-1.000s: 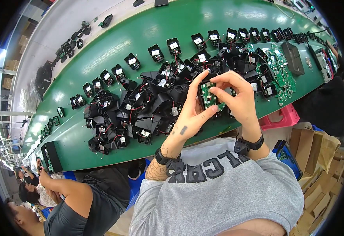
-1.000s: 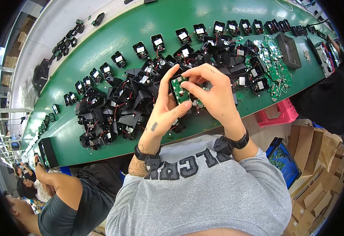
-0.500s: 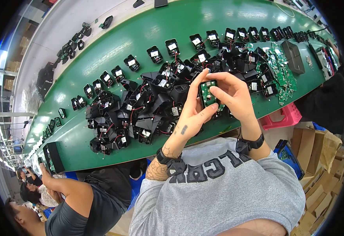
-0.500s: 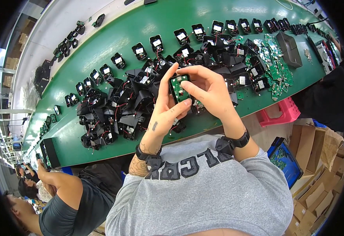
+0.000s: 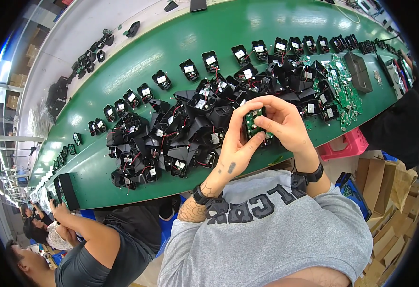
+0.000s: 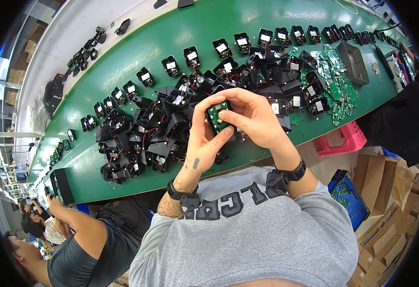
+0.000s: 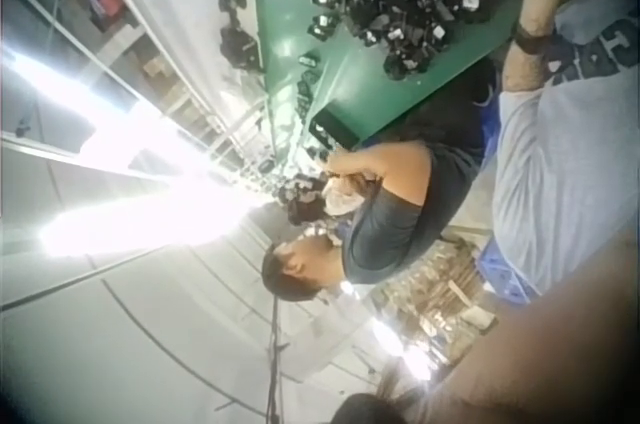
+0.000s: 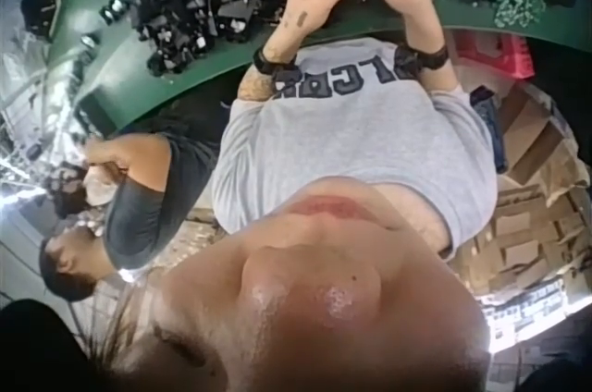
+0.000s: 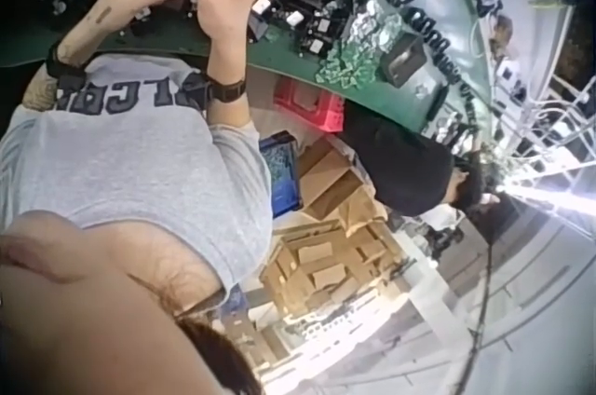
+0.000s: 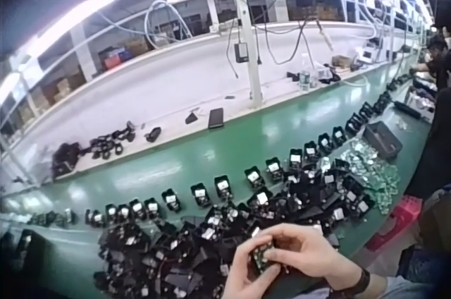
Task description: The person picks up a black plastic housing and a green circuit board, fits the board into the housing by hand, and then places the assembled unit back onto the green workbench.
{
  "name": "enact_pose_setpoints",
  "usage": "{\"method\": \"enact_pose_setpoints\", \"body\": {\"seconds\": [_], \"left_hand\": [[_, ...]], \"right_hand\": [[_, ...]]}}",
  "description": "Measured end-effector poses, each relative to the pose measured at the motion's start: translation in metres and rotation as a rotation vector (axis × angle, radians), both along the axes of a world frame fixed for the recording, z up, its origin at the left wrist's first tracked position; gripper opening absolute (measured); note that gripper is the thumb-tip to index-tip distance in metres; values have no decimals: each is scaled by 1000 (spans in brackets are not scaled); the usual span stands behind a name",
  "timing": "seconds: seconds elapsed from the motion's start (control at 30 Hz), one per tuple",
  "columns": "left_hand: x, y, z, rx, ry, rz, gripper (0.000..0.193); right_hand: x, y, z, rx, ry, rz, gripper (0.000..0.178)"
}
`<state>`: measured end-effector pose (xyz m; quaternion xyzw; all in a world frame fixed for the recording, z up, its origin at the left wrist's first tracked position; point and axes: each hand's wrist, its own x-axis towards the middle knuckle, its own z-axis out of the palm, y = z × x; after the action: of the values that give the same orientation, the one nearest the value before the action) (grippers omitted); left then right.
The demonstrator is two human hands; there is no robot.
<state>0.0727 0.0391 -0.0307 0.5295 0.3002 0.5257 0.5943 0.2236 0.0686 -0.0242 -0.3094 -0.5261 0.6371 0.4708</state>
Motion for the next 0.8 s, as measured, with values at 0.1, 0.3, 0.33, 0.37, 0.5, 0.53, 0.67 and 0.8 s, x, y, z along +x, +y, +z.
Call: {"method": "enact_pose_setpoints", "body": {"seconds": [0.1, 0.3, 0.33, 0.37, 0.5, 0.53, 0.67, 0.8], "left_hand": [[-2, 1, -4, 61, 27, 10, 56], [-5, -5, 7, -218, -99, -90, 56], [-6, -4, 8, -214, -63, -87, 56], [-6, -3, 7, -213, -63, -87, 56], [-1, -4, -1, -72, -4, -30, 57], [0, -4, -3, 0, 4, 12, 55], [-2, -5, -3, -51, -34, -23, 53], [-1, -8, -1, -27, -19, -12, 50]], "right_hand": [[0, -3, 1, 18, -25, -13, 38], [-1, -3, 3, -40, 20, 64, 36], [-1, -3, 1, -44, 20, 52, 36], [1, -2, -1, -46, 27, 61, 35], [-2, -5, -1, -71, 33, 23, 34], [-2, -5, -4, -60, 25, 22, 34], [-2, -4, 1, -31, 3, 29, 35], [-2, -6, 1, -47, -17, 24, 39]]}}
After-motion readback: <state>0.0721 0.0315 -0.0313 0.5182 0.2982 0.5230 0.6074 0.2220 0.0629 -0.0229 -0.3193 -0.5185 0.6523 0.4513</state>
